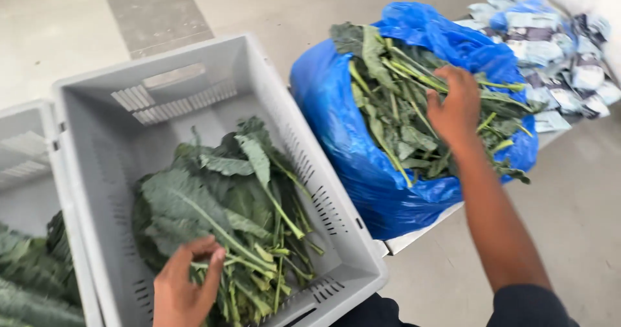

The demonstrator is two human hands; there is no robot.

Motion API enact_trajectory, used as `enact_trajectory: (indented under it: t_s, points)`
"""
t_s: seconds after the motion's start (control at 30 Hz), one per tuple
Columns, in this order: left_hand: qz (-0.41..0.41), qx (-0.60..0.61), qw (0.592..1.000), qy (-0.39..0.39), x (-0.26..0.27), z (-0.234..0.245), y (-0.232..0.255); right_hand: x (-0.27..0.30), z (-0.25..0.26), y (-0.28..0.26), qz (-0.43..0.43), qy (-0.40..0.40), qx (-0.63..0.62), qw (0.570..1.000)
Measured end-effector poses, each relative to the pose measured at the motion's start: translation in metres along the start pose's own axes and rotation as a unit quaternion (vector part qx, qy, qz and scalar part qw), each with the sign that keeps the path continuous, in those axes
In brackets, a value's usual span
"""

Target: The person picks up bunches of leafy green vegetables from a large blue plastic bag and places them into two grey plastic crates. The person handles the vegetables by hand, arranging them within the crates.

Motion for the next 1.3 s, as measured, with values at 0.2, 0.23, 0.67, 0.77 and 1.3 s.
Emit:
enact_trajectory:
  t_s: [0.2, 0.23, 0.67, 0.77, 1.3]
  points:
    - [-0.145, -0.153, 0.967, -0.144, 0.003, -0.023, -0.01, -0.009, 0.009, 0.112, -0.045, -0.292, 0.048, 0.954]
    - [-0.123, -0.177, 0.962, -0.168, 0.002, -0.025, -0.012, -0.011, 0.023, 0.086, -0.105, -0.302, 0.069, 0.945]
    - [-0.105, -0.202, 0.967, -0.114, 0.005, -0.014, -0.02, -0.084, 0.092, 0.072, -0.307, -0.275, -0.314, 0.855]
    - [-0.138, -0.202, 0.964, -0.108, 0.002, -0.013, -0.014, -0.083, 0.097, 0.057, -0.367, -0.278, -0.374, 0.805]
    - [-0.075, -0.22, 0.949, -0.211, 0.008, -0.026, -0.034, -0.031, 0.069, 0.098, -0.48, -0.241, -0.335, 0.774]
Point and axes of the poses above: each hand's wrist, its own x-axis away from the middle knuckle, its own z-axis out of the back of the hand, y = z × x, the point moved 2 cm from there along -x, towards the middle knuckle, and after that the axes turned 9 degrees about -z, right-handed, at the moved point
